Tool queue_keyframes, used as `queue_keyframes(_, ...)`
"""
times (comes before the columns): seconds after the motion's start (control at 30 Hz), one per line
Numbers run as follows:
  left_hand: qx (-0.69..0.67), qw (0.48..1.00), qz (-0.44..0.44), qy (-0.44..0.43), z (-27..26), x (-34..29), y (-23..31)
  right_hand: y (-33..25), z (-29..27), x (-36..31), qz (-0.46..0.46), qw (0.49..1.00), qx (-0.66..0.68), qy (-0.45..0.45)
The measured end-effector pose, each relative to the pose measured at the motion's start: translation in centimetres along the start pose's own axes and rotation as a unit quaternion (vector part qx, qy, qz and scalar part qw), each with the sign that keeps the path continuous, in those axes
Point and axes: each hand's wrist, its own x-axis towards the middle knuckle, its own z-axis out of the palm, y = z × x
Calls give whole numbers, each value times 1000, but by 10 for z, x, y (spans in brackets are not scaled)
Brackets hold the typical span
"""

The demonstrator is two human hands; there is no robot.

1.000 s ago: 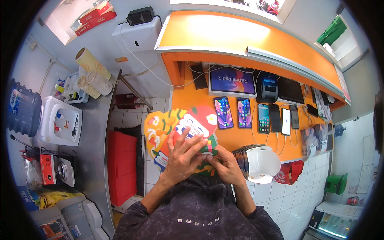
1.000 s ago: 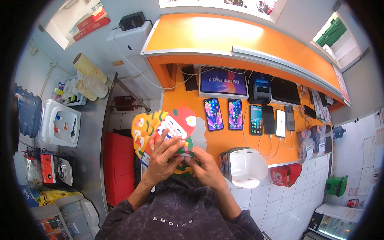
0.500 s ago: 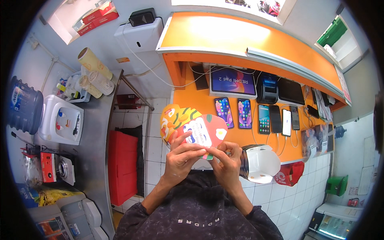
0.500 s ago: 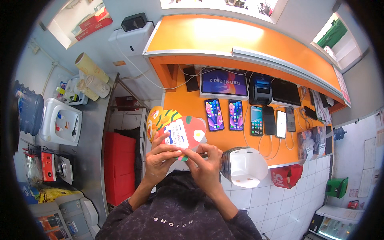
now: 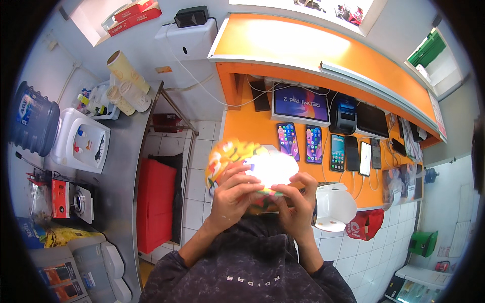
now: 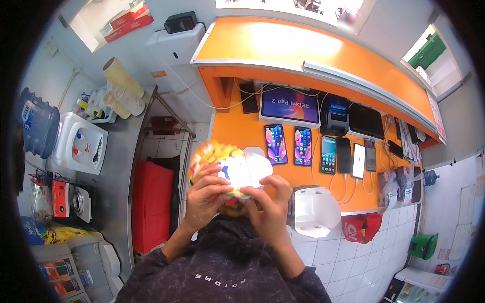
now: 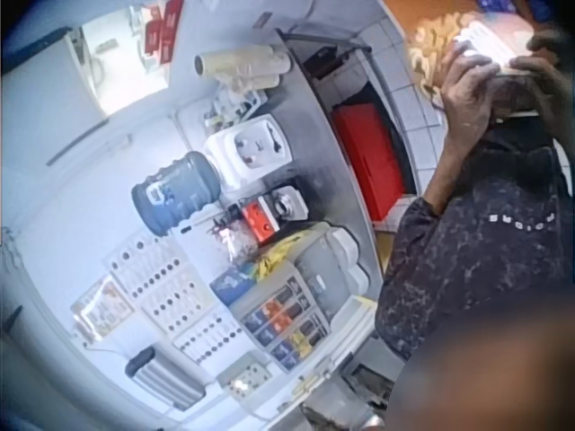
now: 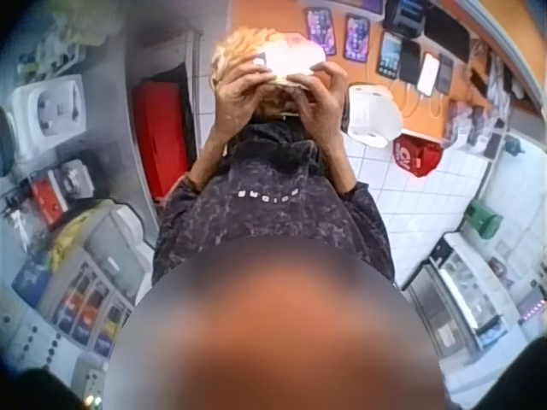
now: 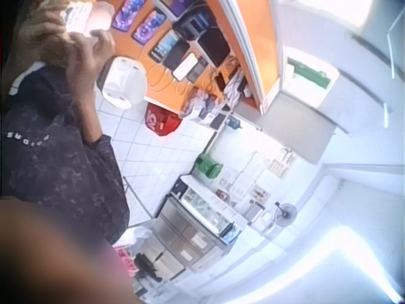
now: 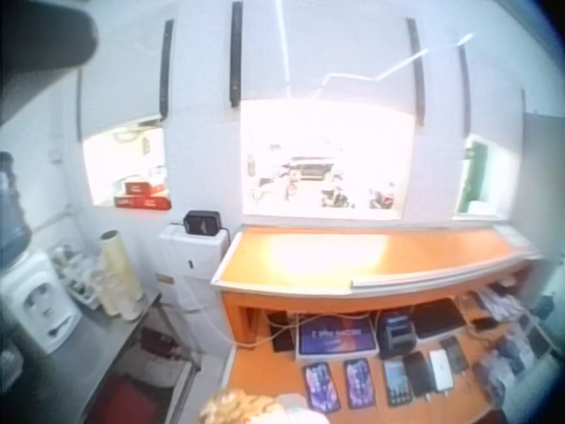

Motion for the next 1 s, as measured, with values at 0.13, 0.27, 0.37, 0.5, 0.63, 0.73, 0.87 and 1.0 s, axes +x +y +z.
queue_keyframes(0.13, 5, 998, -56, 35, 3, 5, 11, 6, -5, 5, 103, 991, 52, -63)
queue_keyframes(0.27, 14, 999, -13, 50, -8, -19, 30, 11, 3, 3, 241, 950, 196, 21)
queue_keyframes(0.37, -65, 994, 66, -53, -11, -47, 34, 15, 8, 0, 270, 927, 246, 89)
queue_keyframes(0.5, -169, 923, -280, -202, 0, -66, 24, 16, 17, -8, 229, 935, 225, 149)
queue_keyframes(0.63, -495, 806, -316, 75, 15, -54, 14, 10, 24, -17, 150, 966, 193, 90)
queue_keyframes(0.73, -541, 743, -382, 103, -6, -39, 4, 10, 18, -13, 40, 967, 251, 9)
queue_keyframes(0.87, -546, 728, -414, -12, -49, -25, -11, 21, -3, -3, 31, 919, 362, -154)
queue_keyframes(1.0, -513, 720, -460, -83, -61, -19, -16, 27, -8, -3, 16, 927, 308, -213)
